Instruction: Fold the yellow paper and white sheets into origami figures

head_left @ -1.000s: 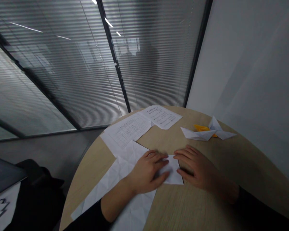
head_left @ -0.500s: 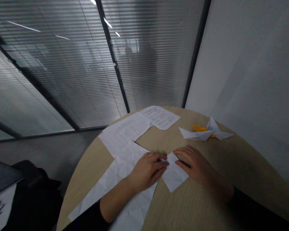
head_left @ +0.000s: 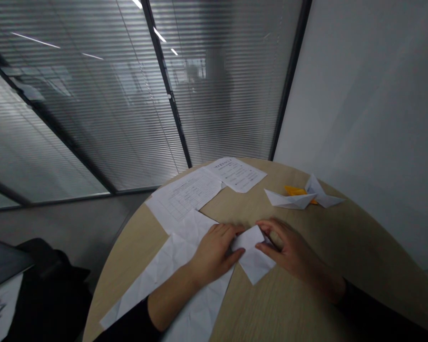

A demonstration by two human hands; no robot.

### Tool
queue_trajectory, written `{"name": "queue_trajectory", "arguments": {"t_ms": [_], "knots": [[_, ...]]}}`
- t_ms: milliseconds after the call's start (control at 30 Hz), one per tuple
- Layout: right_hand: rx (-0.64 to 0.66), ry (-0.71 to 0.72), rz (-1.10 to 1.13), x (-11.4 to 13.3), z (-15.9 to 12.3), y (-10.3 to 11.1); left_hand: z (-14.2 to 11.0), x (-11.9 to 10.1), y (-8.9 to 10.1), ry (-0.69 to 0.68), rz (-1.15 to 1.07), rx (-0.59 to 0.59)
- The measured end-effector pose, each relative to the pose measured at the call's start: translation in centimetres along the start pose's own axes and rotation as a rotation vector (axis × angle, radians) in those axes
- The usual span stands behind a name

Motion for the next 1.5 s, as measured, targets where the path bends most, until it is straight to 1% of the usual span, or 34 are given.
{"name": "queue_trajectory", "arguments": {"t_ms": [167,333,467,667,733,900,1000,1133,1233,1367,1500], "knots": [[0.005,0.007,-0.046,-0.3,-0.2,-0.6,0.1,-0.1,0.0,-0.016,0.053,0.000],[0.033,0.153,-0.130,0.5,-0.1,-1.0,0.1,-0.3,-0.1,-0.058,0.099,0.034],[0.081,0.207,-0.133,0.8,0.0,-0.7,0.1,-0.6,0.0,-0.100,0.141,0.069],[0.204,0.237,-0.088,0.0,-0.8,-0.8,-0.1,-0.4,0.1,-0.105,0.155,0.094],[0.216,0.249,-0.077,-0.1,-1.0,-0.6,-0.2,-0.4,0.1,-0.120,0.151,0.105],[0.140,0.350,-0.097,0.6,-1.6,0.9,-0.5,-1.0,-0.1,-0.174,0.088,0.144],[0.157,0.391,-0.128,1.2,-1.9,1.6,-0.4,-1.4,-0.1,-0.177,0.061,0.155],[0.228,0.345,-0.126,1.4,-2.1,1.7,-0.2,-2.0,0.0,-0.173,-0.010,0.167],[0.194,0.283,-0.119,1.0,-1.8,1.5,0.0,-2.0,0.1,-0.136,-0.055,0.156],[0.180,0.174,-0.172,-0.4,-1.6,0.6,0.0,-1.5,0.2,-0.079,-0.037,0.113],[0.223,0.174,-0.234,-1.8,-1.9,-0.5,0.1,-0.7,0.5,0.003,0.029,0.068]]}}
Point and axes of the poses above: each hand's wrist, its own z-axis towards the middle knuckle, its own y-axis out of the back of the hand, x = y × z, the point moved 7 cm from there along z, towards the middle knuckle, and after that the axes turned 14 degrees about -z, right-handed, at the moved point
